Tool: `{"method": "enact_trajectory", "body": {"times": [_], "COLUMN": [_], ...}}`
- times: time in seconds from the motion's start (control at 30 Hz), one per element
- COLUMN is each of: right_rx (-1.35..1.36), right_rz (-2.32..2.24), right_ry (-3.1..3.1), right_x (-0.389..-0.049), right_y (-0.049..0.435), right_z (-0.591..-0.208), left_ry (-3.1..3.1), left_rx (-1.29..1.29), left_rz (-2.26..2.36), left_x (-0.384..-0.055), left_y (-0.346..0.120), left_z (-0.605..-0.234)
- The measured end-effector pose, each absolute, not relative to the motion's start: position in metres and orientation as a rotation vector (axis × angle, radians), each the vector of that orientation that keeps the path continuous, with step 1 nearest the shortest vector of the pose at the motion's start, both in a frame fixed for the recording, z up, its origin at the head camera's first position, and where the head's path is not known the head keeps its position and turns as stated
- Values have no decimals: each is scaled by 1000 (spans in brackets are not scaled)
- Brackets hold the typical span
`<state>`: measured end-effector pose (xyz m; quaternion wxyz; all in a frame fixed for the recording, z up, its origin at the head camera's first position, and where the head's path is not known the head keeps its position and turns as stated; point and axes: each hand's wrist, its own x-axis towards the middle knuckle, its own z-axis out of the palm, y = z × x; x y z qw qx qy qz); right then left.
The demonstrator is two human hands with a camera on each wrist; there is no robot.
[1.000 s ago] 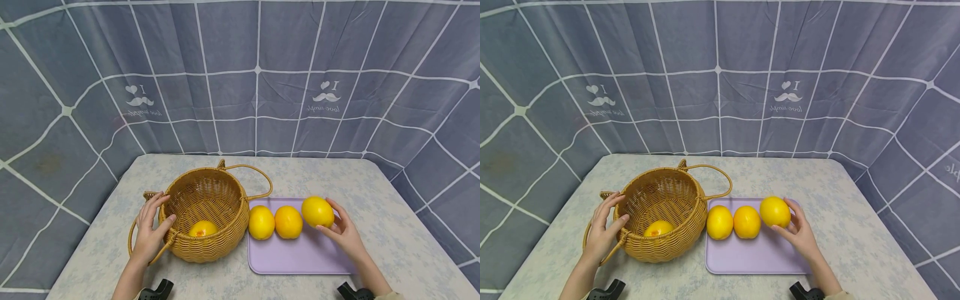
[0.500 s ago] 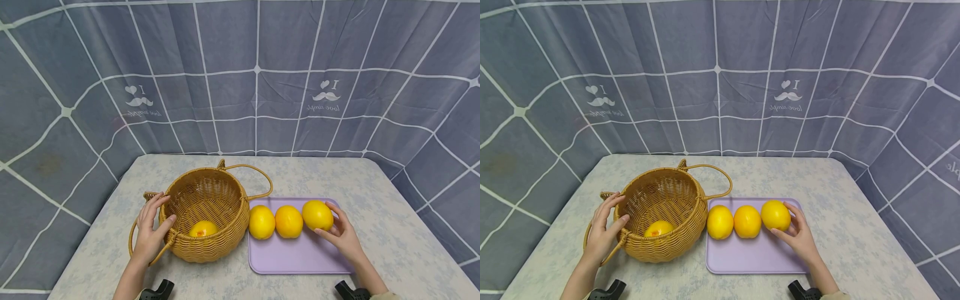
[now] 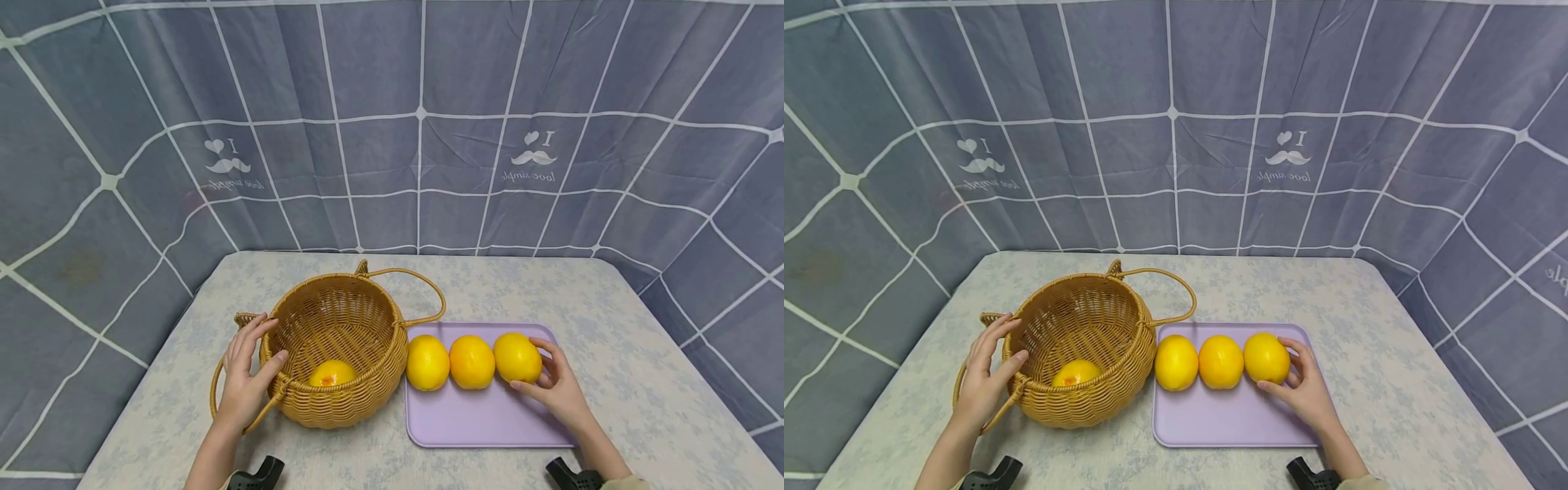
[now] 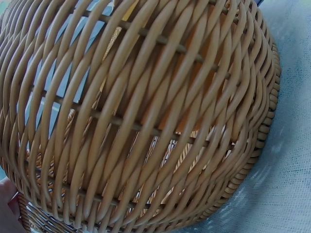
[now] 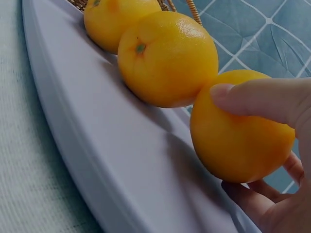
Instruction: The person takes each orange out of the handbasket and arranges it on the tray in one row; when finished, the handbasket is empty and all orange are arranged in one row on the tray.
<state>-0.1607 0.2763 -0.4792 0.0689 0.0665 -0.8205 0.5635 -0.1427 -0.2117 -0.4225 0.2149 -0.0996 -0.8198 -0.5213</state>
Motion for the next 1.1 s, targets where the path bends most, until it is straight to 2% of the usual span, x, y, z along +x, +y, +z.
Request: {"method": "enact_trajectory", "body": {"times": [0.5, 1.1], "right_rx": [276, 341], "right_rz": [1549, 1678], "right_ry": [-2577, -2507], "right_x": [-160, -163], "right_y": [275, 272], "right_z": [-476, -483], "left_ry": [-2276, -2258], "left_rx": [-278, -285], "left_rz": [-1433, -1432], "left_x": [-144, -143], "left_y": [-212, -210], "left_z": [-422, -419]}}
